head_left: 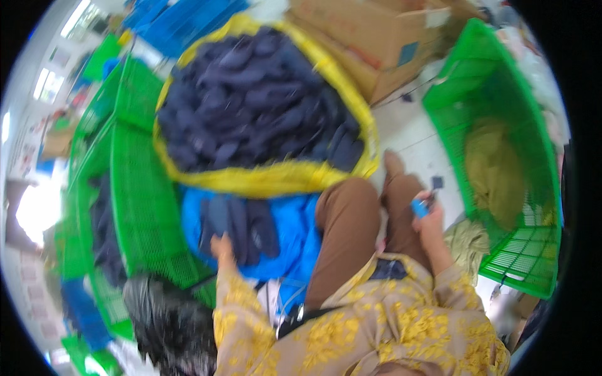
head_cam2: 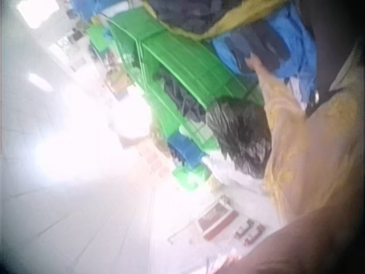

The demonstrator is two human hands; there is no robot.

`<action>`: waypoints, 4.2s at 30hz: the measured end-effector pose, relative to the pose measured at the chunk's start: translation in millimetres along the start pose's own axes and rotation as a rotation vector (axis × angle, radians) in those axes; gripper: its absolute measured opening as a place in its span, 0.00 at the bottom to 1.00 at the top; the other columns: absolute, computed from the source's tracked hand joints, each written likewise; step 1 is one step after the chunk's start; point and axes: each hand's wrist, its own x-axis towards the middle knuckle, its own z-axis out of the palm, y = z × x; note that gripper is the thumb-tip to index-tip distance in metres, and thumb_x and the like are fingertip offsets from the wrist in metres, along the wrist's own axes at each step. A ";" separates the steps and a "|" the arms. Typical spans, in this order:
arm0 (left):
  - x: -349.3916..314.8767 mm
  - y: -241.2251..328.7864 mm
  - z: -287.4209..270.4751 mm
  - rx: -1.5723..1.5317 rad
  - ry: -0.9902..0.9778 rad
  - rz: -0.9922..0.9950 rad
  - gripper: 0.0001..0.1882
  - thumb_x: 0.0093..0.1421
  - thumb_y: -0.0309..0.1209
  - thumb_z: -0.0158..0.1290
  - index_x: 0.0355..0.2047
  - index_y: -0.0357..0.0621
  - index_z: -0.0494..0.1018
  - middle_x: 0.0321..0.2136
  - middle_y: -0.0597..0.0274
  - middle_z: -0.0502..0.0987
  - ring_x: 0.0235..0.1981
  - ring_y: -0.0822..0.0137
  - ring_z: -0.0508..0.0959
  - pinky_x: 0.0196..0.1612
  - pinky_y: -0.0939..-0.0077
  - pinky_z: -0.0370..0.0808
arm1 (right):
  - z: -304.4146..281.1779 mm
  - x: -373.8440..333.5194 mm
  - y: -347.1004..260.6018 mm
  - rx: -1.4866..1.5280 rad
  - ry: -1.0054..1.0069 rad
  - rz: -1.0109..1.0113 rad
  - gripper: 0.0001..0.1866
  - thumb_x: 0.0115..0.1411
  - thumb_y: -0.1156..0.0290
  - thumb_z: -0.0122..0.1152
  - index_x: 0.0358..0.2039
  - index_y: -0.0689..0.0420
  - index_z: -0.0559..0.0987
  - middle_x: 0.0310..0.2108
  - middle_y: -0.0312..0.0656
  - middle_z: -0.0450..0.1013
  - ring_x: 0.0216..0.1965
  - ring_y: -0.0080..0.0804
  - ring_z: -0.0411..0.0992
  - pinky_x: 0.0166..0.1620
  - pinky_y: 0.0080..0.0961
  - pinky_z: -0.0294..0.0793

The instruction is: The person sits on the floor and uses a blue-handled tool to stitch a dark blue slip-on shoe. They repeatedly insert the tool into the shoe's upper and pull the thread to secure the seam. The person handles multiple shoes from a nearby basket, working on them one at a time.

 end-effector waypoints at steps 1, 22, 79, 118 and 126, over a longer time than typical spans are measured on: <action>-10.2 18.1 3.1 0.032 -0.079 -0.017 0.39 0.51 0.48 0.62 0.57 0.33 0.67 0.53 0.40 0.72 0.55 0.43 0.72 0.59 0.55 0.67 | -5.3 3.5 9.1 -0.060 0.006 -0.061 0.06 0.60 0.76 0.58 0.38 0.54 0.74 0.26 0.25 0.65 0.23 0.11 0.61 0.26 0.12 0.61; -254.0 260.0 -91.3 -0.284 0.009 1.287 0.17 0.54 0.42 0.61 0.30 0.42 0.70 0.24 0.50 0.73 0.26 0.47 0.75 0.29 0.56 0.71 | -19.4 -29.8 -11.9 -0.179 -0.237 -0.269 0.05 0.61 0.72 0.59 0.37 0.56 0.75 0.28 0.29 0.69 0.28 0.19 0.65 0.34 0.20 0.68; -368.6 221.1 -119.4 -0.315 -0.935 1.548 0.10 0.55 0.24 0.59 0.39 0.41 0.79 0.38 0.55 0.79 0.38 0.55 0.79 0.41 0.68 0.77 | -59.9 -99.0 -5.1 -0.567 -0.529 -0.407 0.09 0.56 0.73 0.60 0.38 0.59 0.79 0.32 0.44 0.77 0.34 0.36 0.75 0.39 0.28 0.73; -378.5 253.3 -149.2 -1.007 -1.429 0.321 0.10 0.68 0.32 0.48 0.41 0.37 0.72 0.30 0.61 0.76 0.28 0.73 0.74 0.36 0.79 0.73 | -47.5 -122.2 -33.1 -0.033 -0.494 -0.225 0.09 0.57 0.73 0.62 0.39 0.57 0.79 0.26 0.35 0.73 0.25 0.16 0.65 0.30 0.19 0.67; -380.3 251.3 -153.2 -0.836 -1.326 0.516 0.10 0.62 0.24 0.56 0.43 0.37 0.74 0.31 0.62 0.79 0.29 0.77 0.77 0.36 0.83 0.75 | -48.5 -128.9 -39.4 -0.451 -0.392 -0.670 0.16 0.48 0.80 0.62 0.40 0.55 0.79 0.29 0.38 0.76 0.27 0.29 0.73 0.29 0.23 0.71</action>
